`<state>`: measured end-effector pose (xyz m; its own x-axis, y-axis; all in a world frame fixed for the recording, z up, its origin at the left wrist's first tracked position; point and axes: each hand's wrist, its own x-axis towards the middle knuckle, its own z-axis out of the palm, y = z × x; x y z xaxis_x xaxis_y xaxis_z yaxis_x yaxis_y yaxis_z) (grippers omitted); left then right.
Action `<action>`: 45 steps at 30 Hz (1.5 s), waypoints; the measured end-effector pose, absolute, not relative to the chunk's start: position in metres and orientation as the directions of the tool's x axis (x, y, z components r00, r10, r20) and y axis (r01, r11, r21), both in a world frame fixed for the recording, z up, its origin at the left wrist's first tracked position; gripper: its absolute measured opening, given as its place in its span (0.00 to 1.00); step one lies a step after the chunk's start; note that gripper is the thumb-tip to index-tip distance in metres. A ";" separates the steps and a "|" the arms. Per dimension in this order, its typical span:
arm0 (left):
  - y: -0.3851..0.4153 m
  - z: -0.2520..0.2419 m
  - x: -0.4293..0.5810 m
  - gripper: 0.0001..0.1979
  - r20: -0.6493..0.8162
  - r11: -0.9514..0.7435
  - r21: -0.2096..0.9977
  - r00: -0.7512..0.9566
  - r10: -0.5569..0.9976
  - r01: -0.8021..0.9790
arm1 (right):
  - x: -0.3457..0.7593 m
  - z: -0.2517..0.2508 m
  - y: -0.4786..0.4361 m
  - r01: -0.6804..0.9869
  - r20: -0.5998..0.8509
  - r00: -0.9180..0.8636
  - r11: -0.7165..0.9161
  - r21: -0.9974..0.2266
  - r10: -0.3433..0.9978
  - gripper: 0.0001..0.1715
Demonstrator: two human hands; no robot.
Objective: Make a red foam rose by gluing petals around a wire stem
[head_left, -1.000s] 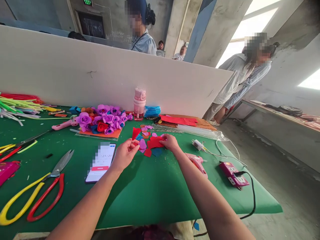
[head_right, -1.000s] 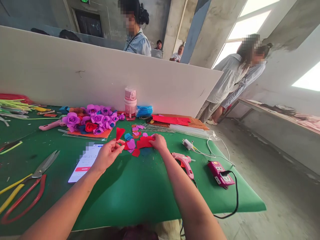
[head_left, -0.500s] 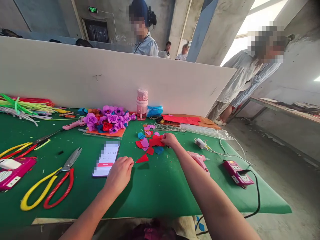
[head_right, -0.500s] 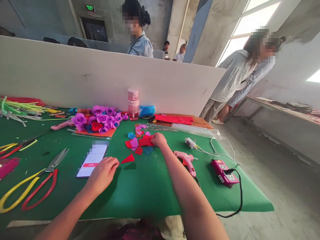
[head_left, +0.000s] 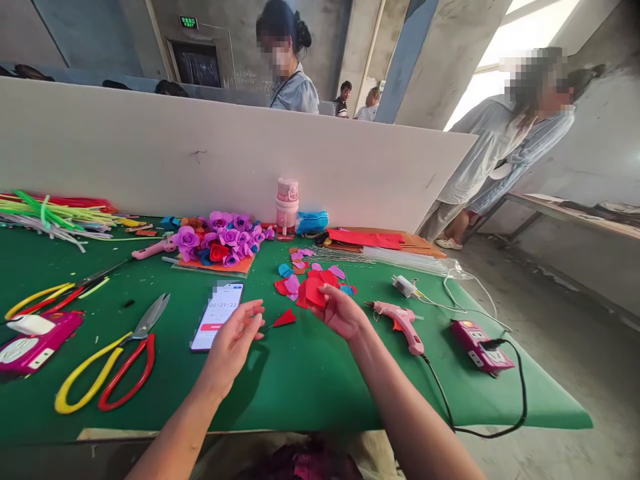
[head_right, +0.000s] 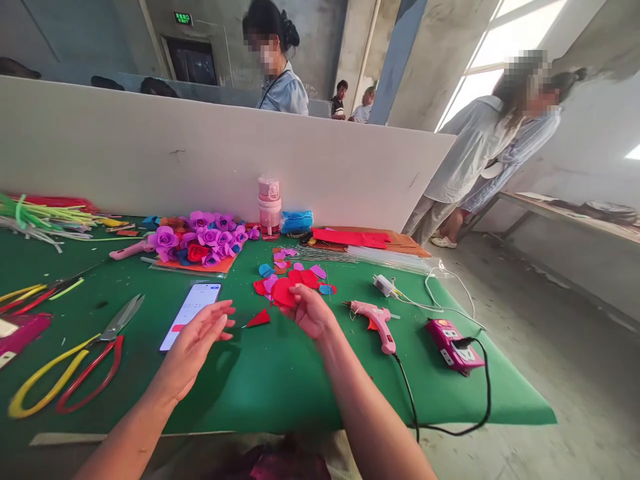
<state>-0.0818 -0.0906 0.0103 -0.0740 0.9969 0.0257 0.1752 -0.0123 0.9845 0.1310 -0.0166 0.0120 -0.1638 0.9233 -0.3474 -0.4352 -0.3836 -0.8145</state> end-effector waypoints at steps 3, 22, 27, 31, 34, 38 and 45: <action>-0.097 0.012 -0.072 0.24 -0.175 0.176 0.977 0.014 0.984 -0.118 | 0.111 0.006 -0.045 -0.615 -0.436 -0.331 -0.542 -0.573 0.837 0.04; -0.121 0.031 -0.069 0.19 0.373 -0.439 0.660 0.241 0.896 0.610 | 0.075 -0.010 -0.084 -0.597 -0.451 -0.330 -0.553 -0.581 0.829 0.03; -0.114 0.022 -0.084 0.23 0.430 -0.452 0.598 0.211 0.878 0.662 | 0.076 -0.009 -0.086 -0.575 -0.451 -0.347 -0.566 -0.590 0.823 0.06; -0.109 0.016 -0.094 0.25 0.469 -0.537 0.523 0.303 0.830 0.661 | 0.077 -0.007 -0.087 -0.531 -0.513 -0.426 -0.665 -0.525 0.745 0.01; -0.110 0.015 -0.092 0.22 0.466 -0.573 0.505 0.355 0.810 0.645 | 0.075 -0.006 -0.087 -0.517 -0.533 -0.458 -0.701 -0.490 0.711 0.02; -0.111 0.013 -0.085 0.14 0.480 -0.566 0.567 0.319 0.817 0.598 | 0.073 -0.007 -0.087 -0.485 -0.592 -0.490 -0.764 -0.425 0.640 0.05; -0.110 0.013 -0.087 0.05 0.205 -0.244 0.844 0.133 0.970 0.478 | 0.078 -0.008 -0.088 -0.437 -0.397 -0.345 -0.520 -0.734 0.850 0.20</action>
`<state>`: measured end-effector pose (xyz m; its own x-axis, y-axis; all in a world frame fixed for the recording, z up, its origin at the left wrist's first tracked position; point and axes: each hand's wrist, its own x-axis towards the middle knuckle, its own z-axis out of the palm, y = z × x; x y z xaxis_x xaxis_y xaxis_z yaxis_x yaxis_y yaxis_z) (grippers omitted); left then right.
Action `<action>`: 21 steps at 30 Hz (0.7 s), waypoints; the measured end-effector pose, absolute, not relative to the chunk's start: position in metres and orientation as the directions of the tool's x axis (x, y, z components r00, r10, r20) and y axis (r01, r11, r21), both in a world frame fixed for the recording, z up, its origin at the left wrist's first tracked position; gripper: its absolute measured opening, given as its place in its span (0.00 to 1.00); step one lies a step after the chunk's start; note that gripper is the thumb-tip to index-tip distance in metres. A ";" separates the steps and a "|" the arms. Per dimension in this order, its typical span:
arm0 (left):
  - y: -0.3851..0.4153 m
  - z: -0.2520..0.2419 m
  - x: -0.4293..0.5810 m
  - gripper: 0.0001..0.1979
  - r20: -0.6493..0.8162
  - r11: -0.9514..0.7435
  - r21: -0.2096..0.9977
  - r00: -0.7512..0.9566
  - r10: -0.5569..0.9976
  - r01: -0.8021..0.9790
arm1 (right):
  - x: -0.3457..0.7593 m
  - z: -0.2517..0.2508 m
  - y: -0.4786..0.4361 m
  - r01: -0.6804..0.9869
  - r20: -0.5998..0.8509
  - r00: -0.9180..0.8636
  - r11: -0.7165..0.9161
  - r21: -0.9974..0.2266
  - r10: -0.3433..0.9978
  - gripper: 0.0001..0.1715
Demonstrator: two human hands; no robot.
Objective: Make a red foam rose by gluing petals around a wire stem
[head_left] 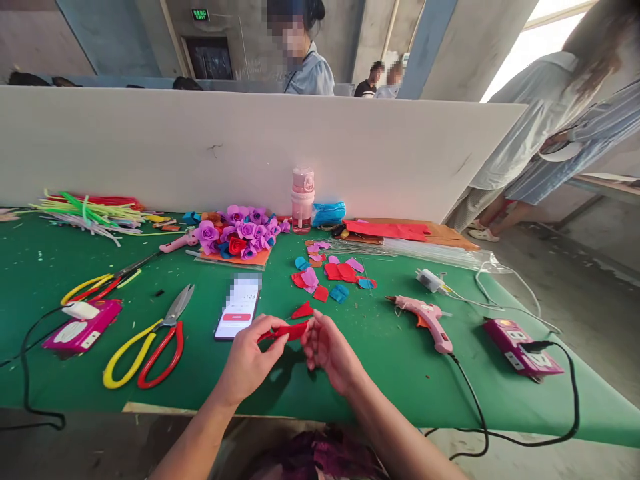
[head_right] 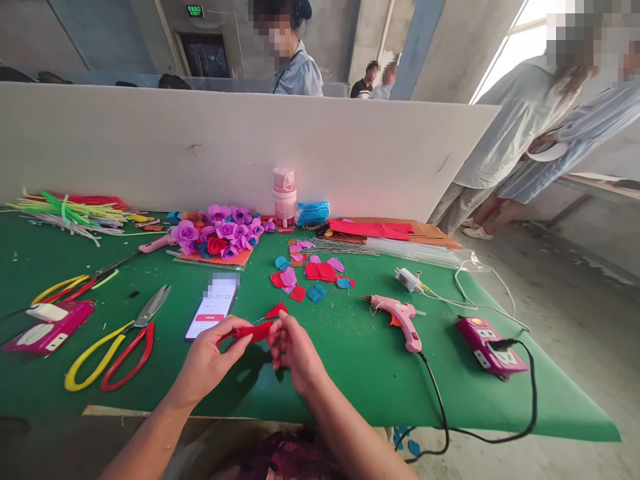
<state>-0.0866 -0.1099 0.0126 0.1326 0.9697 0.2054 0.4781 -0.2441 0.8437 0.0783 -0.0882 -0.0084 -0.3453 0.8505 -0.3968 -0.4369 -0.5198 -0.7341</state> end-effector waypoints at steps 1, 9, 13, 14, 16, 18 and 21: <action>-0.110 0.013 -0.087 0.05 0.152 -0.186 0.876 0.110 0.982 0.445 | 0.080 -0.007 -0.088 -0.419 -0.312 -0.266 -0.401 -0.815 0.912 0.20; -0.110 0.019 -0.079 0.08 -0.070 0.048 0.962 0.075 0.995 0.270 | 0.077 -0.013 -0.090 -0.243 -0.055 -0.248 -0.117 -0.963 0.967 0.15; -0.112 0.026 -0.075 0.09 -0.067 0.051 0.972 0.061 0.996 0.231 | 0.077 -0.018 -0.088 -0.373 -0.092 -0.246 -0.182 -0.910 0.965 0.14; -0.112 0.028 -0.074 0.10 -0.066 0.054 0.977 0.053 0.996 0.205 | 0.079 -0.018 -0.087 -0.406 -0.110 -0.244 -0.204 -0.891 0.963 0.14; -0.113 0.032 -0.073 0.12 -0.074 0.068 0.986 0.037 0.997 0.149 | 0.082 -0.019 -0.085 -0.476 -0.158 -0.274 -0.276 -0.835 0.949 0.14; -0.114 0.035 -0.072 0.12 -0.088 0.085 0.992 0.028 0.996 0.096 | 0.086 -0.022 -0.084 -0.540 -0.218 -0.350 -0.386 -0.748 0.911 0.14; -0.115 0.038 -0.069 0.12 -0.090 0.089 0.996 0.022 0.996 0.019 | 0.087 -0.025 -0.084 -0.595 -0.261 -0.463 -0.515 -0.617 0.847 0.15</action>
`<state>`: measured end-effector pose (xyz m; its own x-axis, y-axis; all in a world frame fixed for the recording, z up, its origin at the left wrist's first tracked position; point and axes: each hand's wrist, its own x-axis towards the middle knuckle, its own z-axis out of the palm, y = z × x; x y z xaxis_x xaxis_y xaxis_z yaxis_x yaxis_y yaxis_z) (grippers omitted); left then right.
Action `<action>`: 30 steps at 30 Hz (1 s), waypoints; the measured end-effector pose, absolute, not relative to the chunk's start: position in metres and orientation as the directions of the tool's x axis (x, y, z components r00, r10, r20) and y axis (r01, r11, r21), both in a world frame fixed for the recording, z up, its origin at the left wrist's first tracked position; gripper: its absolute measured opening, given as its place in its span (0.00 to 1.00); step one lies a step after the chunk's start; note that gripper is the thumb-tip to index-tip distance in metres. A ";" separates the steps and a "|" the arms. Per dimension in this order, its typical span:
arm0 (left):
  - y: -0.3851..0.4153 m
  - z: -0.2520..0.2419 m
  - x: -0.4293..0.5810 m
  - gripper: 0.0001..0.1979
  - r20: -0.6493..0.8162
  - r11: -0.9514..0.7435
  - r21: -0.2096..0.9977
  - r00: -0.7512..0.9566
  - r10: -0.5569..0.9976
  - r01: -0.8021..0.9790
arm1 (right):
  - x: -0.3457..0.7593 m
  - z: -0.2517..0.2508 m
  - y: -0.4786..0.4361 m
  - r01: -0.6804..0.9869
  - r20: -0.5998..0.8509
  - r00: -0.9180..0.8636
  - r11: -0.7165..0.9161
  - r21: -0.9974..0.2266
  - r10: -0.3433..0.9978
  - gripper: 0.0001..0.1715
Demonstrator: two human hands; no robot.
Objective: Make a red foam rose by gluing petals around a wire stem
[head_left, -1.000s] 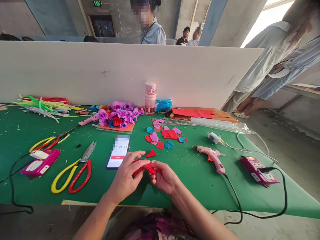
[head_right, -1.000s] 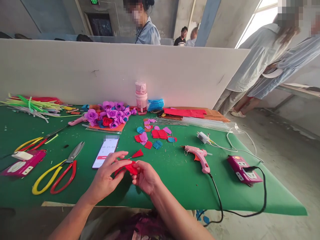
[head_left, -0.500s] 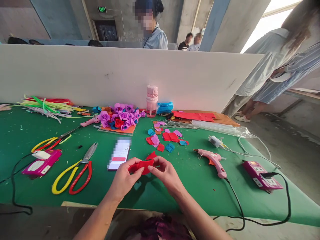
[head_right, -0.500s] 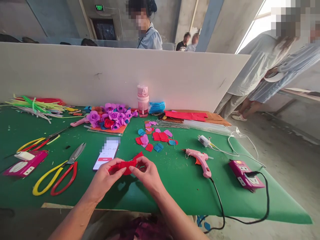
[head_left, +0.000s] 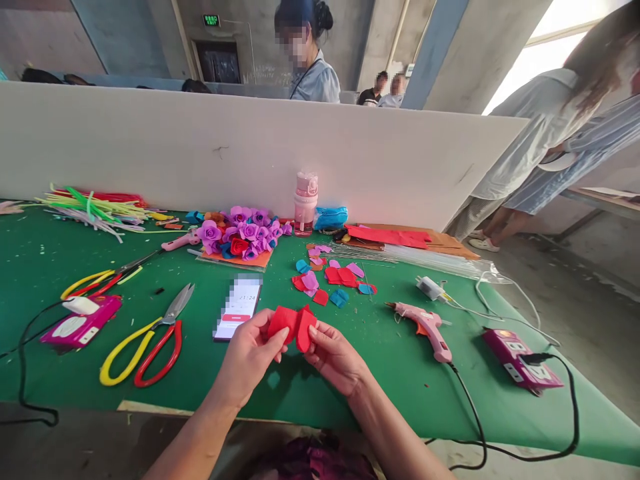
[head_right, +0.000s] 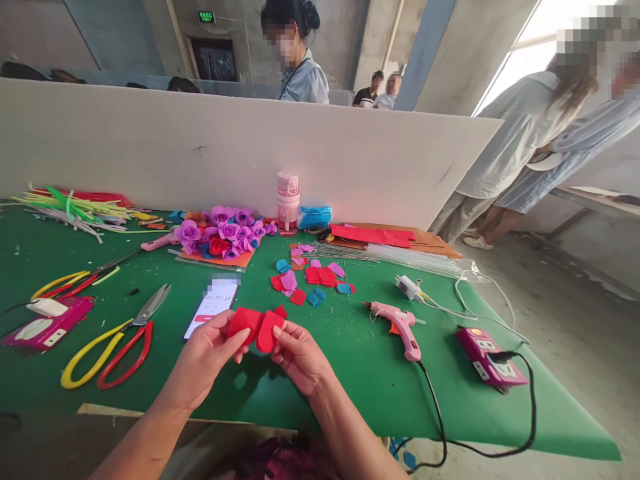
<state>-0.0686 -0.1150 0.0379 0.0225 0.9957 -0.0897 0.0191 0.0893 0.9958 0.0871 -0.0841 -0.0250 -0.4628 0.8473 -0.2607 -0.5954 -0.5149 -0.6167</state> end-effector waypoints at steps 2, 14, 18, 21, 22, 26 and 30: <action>-0.115 0.039 -0.066 0.12 -0.089 0.090 0.995 0.023 0.996 -0.032 | 0.086 -0.026 -0.085 -0.626 -0.253 -0.501 -0.549 -0.553 0.827 0.15; -0.110 0.041 -0.061 0.10 -0.061 0.061 0.998 -0.008 0.998 -0.001 | 0.083 -0.024 -0.088 -0.695 -0.275 -0.518 -0.586 -0.417 0.810 0.14; -0.110 0.040 -0.063 0.09 0.005 0.000 0.983 -0.029 1.000 0.184 | 0.082 -0.022 -0.090 -0.673 -0.292 -0.513 -0.589 -0.446 0.807 0.16; -0.109 0.039 -0.064 0.09 0.027 -0.018 0.972 -0.037 0.999 0.236 | 0.082 -0.021 -0.090 -0.669 -0.297 -0.511 -0.590 -0.451 0.807 0.17; -0.109 0.039 -0.065 0.09 0.030 -0.020 0.971 -0.040 0.999 0.238 | 0.081 -0.021 -0.090 -0.662 -0.299 -0.519 -0.598 -0.452 0.801 0.18; -0.106 0.036 -0.067 0.09 0.037 -0.022 0.969 -0.054 0.998 0.244 | 0.081 -0.021 -0.091 -0.607 -0.341 -0.517 -0.617 -0.501 0.785 0.19; -0.105 0.036 -0.069 0.09 0.054 -0.033 0.958 -0.067 0.996 0.284 | 0.080 -0.017 -0.092 -0.596 -0.355 -0.417 -0.546 -0.589 0.837 0.17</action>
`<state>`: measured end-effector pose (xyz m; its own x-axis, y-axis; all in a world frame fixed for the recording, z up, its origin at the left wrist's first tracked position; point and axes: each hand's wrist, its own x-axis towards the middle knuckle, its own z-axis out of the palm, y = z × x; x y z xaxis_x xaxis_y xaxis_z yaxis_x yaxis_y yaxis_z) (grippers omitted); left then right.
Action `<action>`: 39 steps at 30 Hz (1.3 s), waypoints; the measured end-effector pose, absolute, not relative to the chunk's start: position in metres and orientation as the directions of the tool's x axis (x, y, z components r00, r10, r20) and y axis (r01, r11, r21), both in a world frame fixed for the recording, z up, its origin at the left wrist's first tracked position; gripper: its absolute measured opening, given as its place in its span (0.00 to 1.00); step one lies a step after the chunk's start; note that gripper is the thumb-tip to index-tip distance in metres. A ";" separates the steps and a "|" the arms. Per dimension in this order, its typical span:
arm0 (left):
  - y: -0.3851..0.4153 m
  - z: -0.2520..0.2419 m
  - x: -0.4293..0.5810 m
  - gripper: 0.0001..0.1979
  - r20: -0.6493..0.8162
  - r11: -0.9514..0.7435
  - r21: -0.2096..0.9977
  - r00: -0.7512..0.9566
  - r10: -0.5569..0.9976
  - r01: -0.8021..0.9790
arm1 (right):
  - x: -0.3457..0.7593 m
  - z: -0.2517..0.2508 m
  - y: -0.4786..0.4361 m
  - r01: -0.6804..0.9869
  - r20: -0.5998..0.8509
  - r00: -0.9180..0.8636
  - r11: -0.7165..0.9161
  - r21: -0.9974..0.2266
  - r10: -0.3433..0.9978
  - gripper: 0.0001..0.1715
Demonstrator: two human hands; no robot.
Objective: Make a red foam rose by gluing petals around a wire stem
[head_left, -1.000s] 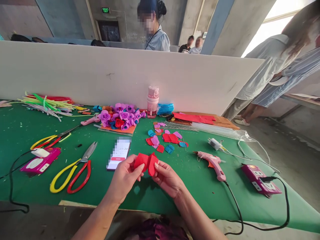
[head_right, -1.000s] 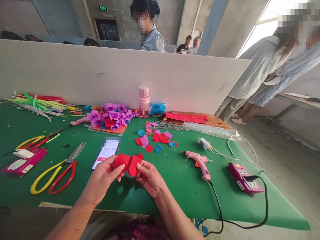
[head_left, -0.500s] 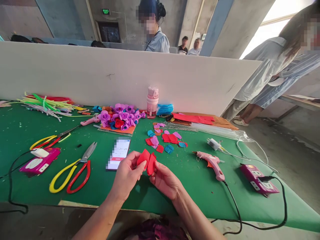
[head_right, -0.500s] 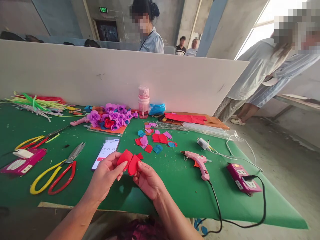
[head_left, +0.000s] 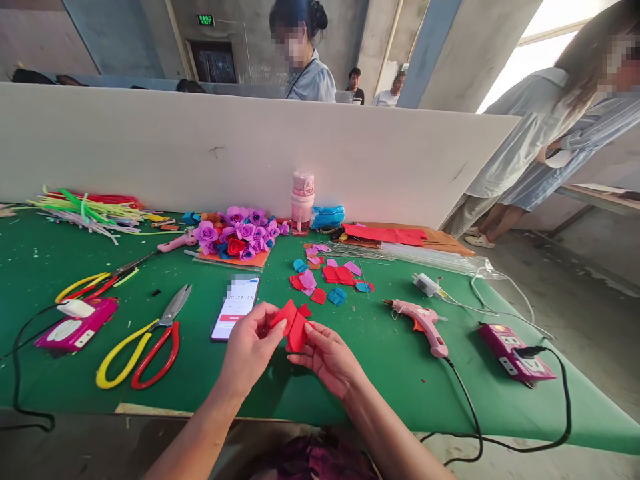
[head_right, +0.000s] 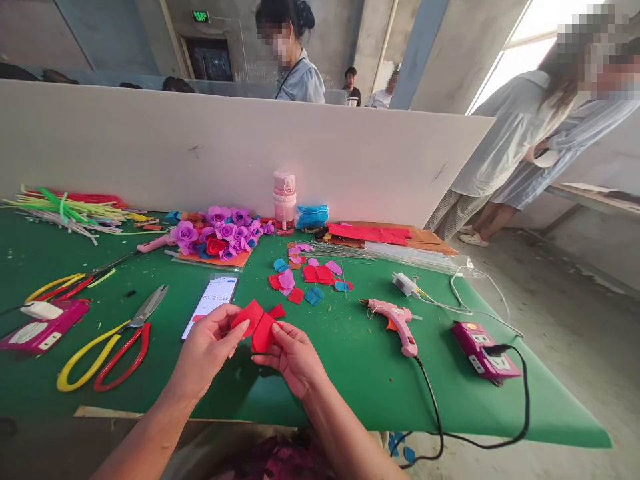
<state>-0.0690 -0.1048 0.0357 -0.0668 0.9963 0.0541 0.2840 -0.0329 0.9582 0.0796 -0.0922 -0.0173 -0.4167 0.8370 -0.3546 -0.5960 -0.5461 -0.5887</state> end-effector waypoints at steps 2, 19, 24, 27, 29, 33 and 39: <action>-0.107 0.036 -0.068 0.08 0.093 -0.061 0.939 -0.079 0.992 0.340 | 0.079 -0.015 -0.093 -0.592 -0.346 -0.375 -0.509 -0.624 0.860 0.19; -0.104 0.029 -0.081 0.11 0.015 -0.029 0.962 0.051 0.999 0.270 | 0.077 -0.009 -0.094 -0.372 -0.035 -0.230 -0.122 -0.920 0.973 0.15; -0.106 0.019 -0.075 0.09 0.020 -0.026 0.964 0.025 0.999 0.264 | 0.080 -0.011 -0.097 -0.350 -0.053 -0.248 -0.140 -0.926 0.967 0.24; -0.107 0.015 -0.075 0.09 0.043 -0.043 0.949 0.006 0.999 0.312 | 0.080 -0.010 -0.099 -0.324 -0.037 -0.268 -0.126 -0.937 0.963 0.24; -0.107 0.015 -0.076 0.09 0.058 -0.060 0.941 0.016 0.998 0.332 | 0.080 -0.010 -0.100 -0.258 0.019 -0.249 -0.047 -0.965 0.968 0.17; -0.108 0.020 -0.076 0.07 0.150 -0.150 0.918 0.030 0.988 0.367 | 0.080 -0.009 -0.101 -0.090 0.124 -0.168 0.110 -0.990 0.978 0.07; -0.109 0.025 -0.084 0.05 0.355 -0.328 0.849 0.012 0.935 0.415 | 0.086 -0.005 -0.101 -0.267 0.094 -0.160 0.048 -0.962 0.983 0.13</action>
